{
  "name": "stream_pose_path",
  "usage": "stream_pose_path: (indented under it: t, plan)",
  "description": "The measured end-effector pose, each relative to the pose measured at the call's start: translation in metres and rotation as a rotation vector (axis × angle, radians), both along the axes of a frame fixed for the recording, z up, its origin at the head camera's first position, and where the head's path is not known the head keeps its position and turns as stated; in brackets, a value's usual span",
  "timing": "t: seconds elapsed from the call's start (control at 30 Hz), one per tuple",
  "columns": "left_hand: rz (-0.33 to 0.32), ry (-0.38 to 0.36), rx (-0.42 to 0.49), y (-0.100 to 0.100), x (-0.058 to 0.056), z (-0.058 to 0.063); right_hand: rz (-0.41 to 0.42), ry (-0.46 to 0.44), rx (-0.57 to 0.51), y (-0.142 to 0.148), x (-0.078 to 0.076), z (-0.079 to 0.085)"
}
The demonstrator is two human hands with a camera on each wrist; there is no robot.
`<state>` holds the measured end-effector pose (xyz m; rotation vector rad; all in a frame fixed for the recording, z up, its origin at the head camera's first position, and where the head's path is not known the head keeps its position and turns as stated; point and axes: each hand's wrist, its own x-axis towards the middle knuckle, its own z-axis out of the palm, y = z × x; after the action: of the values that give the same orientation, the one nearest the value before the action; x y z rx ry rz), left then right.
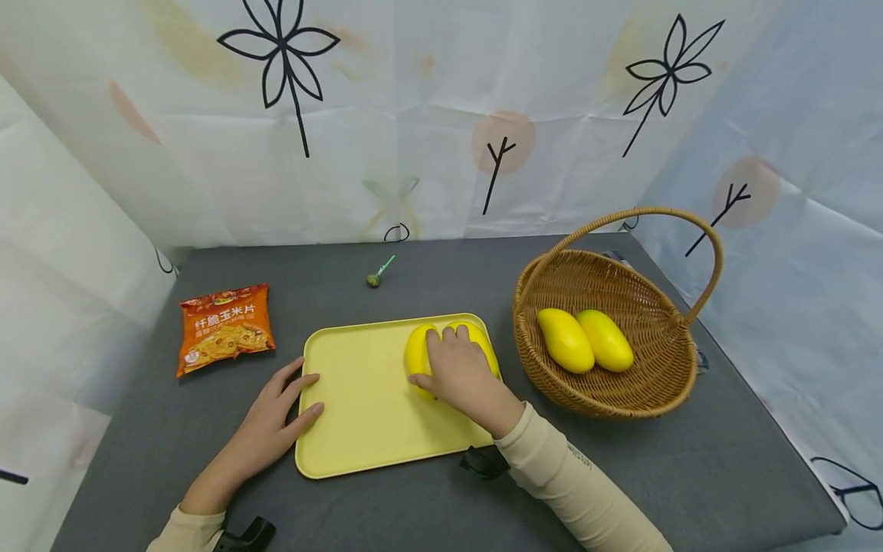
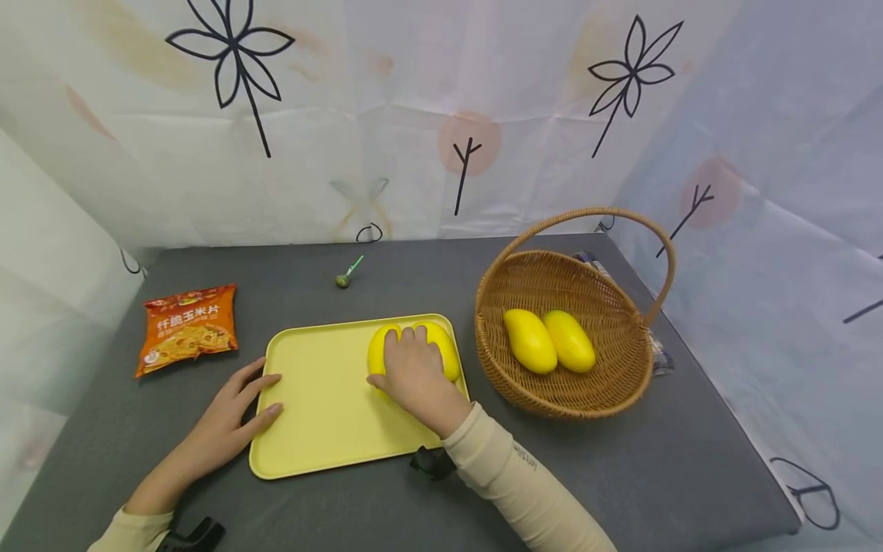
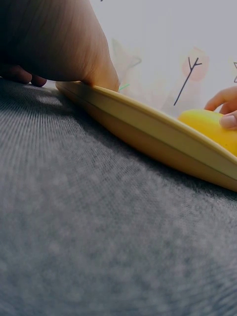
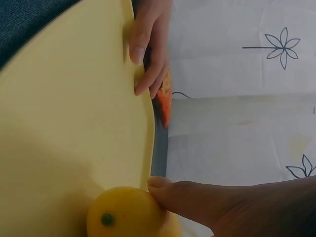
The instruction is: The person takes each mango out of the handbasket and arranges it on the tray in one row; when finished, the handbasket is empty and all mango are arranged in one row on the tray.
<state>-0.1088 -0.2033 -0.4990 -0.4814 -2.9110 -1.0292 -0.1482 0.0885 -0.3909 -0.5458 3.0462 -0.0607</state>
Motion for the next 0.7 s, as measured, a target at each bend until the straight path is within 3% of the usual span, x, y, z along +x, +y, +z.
stream_pose_path:
  t: [0.7]
  plan:
    - [0.000, -0.004, 0.000, -0.0004, 0.0000, -0.0014, 0.009, 0.004, 0.004, 0.0015, 0.0015, -0.0021]
